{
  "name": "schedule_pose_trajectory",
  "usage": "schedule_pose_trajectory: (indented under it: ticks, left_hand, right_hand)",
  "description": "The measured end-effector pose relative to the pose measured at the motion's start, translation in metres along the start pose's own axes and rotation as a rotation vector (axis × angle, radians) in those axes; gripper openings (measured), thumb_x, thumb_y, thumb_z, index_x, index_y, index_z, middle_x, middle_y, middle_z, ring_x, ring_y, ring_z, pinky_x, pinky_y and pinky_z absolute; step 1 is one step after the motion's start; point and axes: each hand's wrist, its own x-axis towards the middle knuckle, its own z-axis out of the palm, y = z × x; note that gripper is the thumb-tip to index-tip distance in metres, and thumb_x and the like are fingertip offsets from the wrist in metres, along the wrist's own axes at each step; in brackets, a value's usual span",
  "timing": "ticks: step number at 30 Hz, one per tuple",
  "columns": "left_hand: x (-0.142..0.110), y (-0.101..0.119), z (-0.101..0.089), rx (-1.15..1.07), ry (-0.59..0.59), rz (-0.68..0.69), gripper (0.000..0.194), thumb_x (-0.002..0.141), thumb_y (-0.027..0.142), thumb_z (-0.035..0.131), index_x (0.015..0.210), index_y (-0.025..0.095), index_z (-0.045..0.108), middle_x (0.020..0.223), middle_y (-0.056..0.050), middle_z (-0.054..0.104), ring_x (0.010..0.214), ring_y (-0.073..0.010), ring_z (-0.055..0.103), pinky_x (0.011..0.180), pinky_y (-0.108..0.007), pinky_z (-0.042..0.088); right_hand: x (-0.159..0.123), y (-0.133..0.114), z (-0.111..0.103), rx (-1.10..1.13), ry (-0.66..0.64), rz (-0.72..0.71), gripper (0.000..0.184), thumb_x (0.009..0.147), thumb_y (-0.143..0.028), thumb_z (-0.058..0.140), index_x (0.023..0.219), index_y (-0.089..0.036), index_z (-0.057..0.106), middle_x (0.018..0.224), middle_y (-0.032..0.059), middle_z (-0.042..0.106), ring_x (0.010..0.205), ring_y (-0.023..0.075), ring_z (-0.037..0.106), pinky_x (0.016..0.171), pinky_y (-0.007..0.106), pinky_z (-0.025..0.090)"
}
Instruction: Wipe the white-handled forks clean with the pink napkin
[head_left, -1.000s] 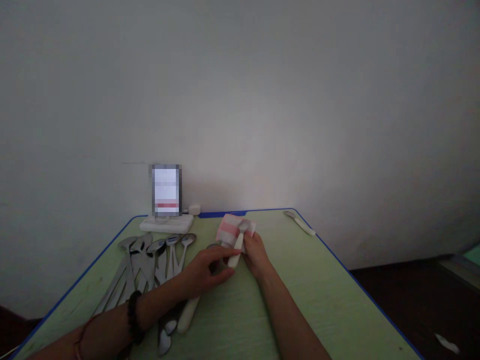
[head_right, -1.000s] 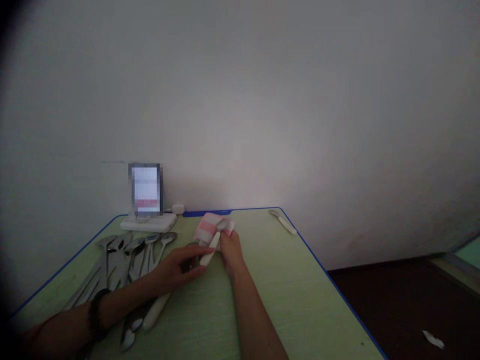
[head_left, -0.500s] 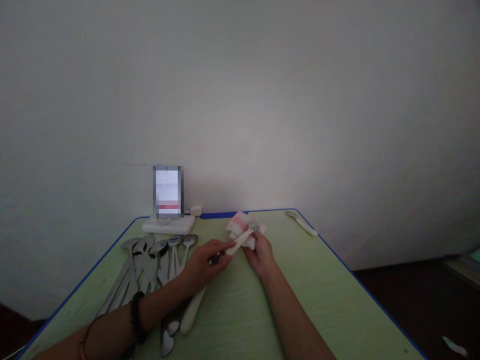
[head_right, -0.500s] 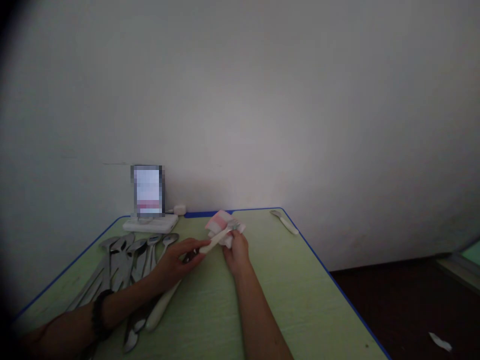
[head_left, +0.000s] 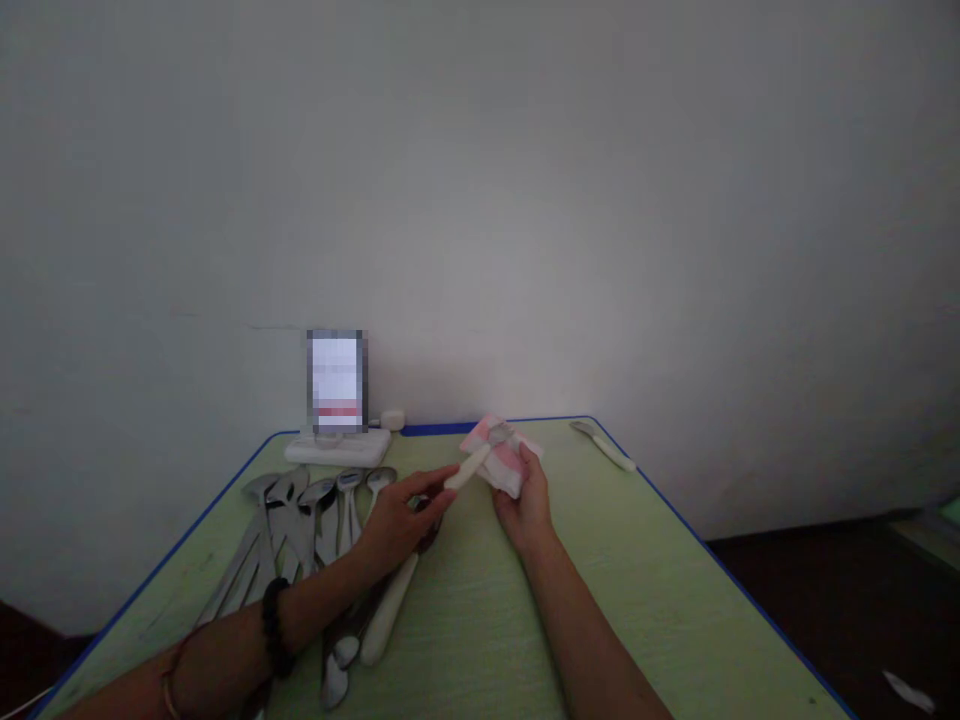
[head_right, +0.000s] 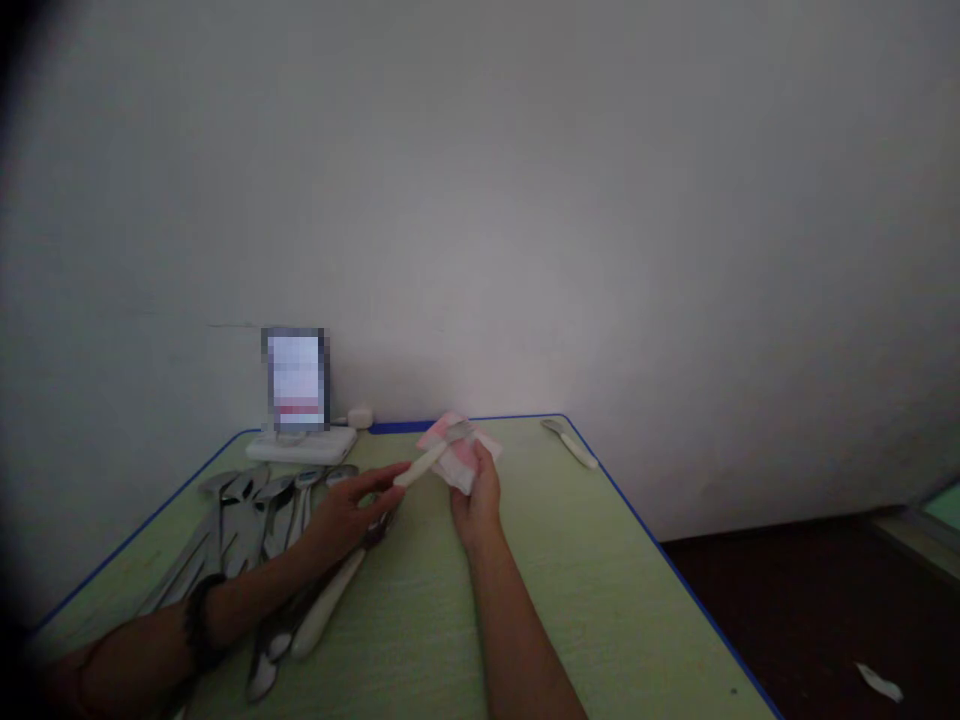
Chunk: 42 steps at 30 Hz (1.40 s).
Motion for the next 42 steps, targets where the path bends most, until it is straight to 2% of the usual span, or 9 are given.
schedule_pose_trajectory:
  ticks: [4,9,14,17,20,24,32,39,42]
  left_hand:
    - [-0.002,0.003,0.002,-0.002,-0.11,0.045,0.038,0.08,0.033,0.056,0.113,0.016,0.065,0.07,0.0,0.061,0.062,-0.0133,0.052,0.059,-0.022,0.042]
    - [-0.003,0.007,0.001,0.053,-0.138,0.119,0.036,0.082,0.029,0.052,0.114,0.016,0.063,0.074,-0.001,0.056,0.064,-0.0132,0.049,0.061,-0.023,0.04]
    - [-0.002,0.006,0.001,0.04,-0.147,0.139,0.035,0.083,0.027,0.051,0.113,0.016,0.063,0.075,-0.001,0.054,0.066,-0.0135,0.048,0.062,-0.023,0.04]
    - [-0.002,0.005,0.002,0.05,-0.153,0.135,0.033,0.083,0.027,0.051,0.112,0.017,0.063,0.073,0.0,0.053,0.065,-0.0134,0.048,0.061,-0.024,0.039]
    - [-0.003,0.006,0.001,0.061,-0.158,0.138,0.032,0.083,0.025,0.051,0.111,0.016,0.063,0.073,0.0,0.052,0.064,-0.0131,0.047,0.061,-0.023,0.039]
    - [-0.004,0.007,0.001,0.048,-0.172,0.165,0.031,0.082,0.024,0.05,0.108,0.015,0.062,0.073,0.0,0.049,0.064,-0.0131,0.046,0.06,-0.023,0.039]
    - [-0.004,0.006,0.002,0.055,-0.177,0.172,0.025,0.081,0.021,0.05,0.103,0.017,0.061,0.075,0.001,0.048,0.064,-0.0126,0.046,0.061,-0.023,0.04]
    - [-0.006,0.003,0.002,0.042,-0.335,0.205,0.028,0.083,0.027,0.053,0.109,0.018,0.061,0.08,0.0,0.052,0.063,-0.0112,0.047,0.06,-0.022,0.04]
    - [-0.006,0.002,0.001,0.059,-0.349,0.203,0.031,0.087,0.03,0.049,0.114,0.02,0.059,0.083,-0.001,0.056,0.067,-0.0127,0.05,0.065,-0.023,0.042]
  right_hand:
    - [-0.002,0.007,0.001,-0.156,-0.025,-0.057,0.016,0.062,-0.017,0.069,0.078,-0.015,0.066,0.069,0.0,0.072,0.064,0.0147,0.065,0.065,0.025,0.051]
    - [-0.005,0.013,0.0,-0.3,-0.132,0.009,0.016,0.062,-0.02,0.07,0.076,-0.014,0.067,0.07,0.003,0.073,0.07,0.0178,0.067,0.067,0.027,0.051]
    - [0.0,0.009,0.001,-0.155,-0.006,0.042,0.014,0.068,-0.025,0.065,0.078,-0.015,0.067,0.07,0.0014,0.073,0.064,0.0162,0.066,0.068,0.028,0.053]
    - [0.003,0.007,0.001,-0.071,0.004,0.02,0.018,0.072,-0.03,0.064,0.082,-0.016,0.067,0.076,0.0012,0.073,0.067,0.0152,0.066,0.069,0.027,0.053]
    - [0.002,0.006,-0.001,-0.084,0.012,-0.024,0.016,0.07,-0.027,0.068,0.081,-0.016,0.066,0.075,0.0009,0.072,0.067,0.0143,0.065,0.067,0.025,0.052]
    - [0.002,0.008,-0.004,-0.137,-0.007,-0.019,0.015,0.066,-0.022,0.071,0.077,-0.015,0.065,0.07,0.0012,0.071,0.062,0.0144,0.063,0.061,0.025,0.052]
    - [0.0,0.007,-0.002,-0.177,-0.072,-0.002,0.022,0.064,-0.027,0.074,0.08,-0.014,0.066,0.069,0.003,0.072,0.062,0.0161,0.065,0.064,0.028,0.053]
    - [-0.003,0.007,-0.001,-0.207,-0.094,0.04,0.024,0.066,-0.03,0.073,0.083,-0.014,0.066,0.069,0.003,0.072,0.062,0.0161,0.065,0.064,0.028,0.053]
    - [-0.002,0.003,-0.001,-0.135,-0.07,0.064,0.02,0.069,-0.03,0.069,0.082,-0.016,0.065,0.072,0.0009,0.071,0.061,0.014,0.063,0.062,0.026,0.052]
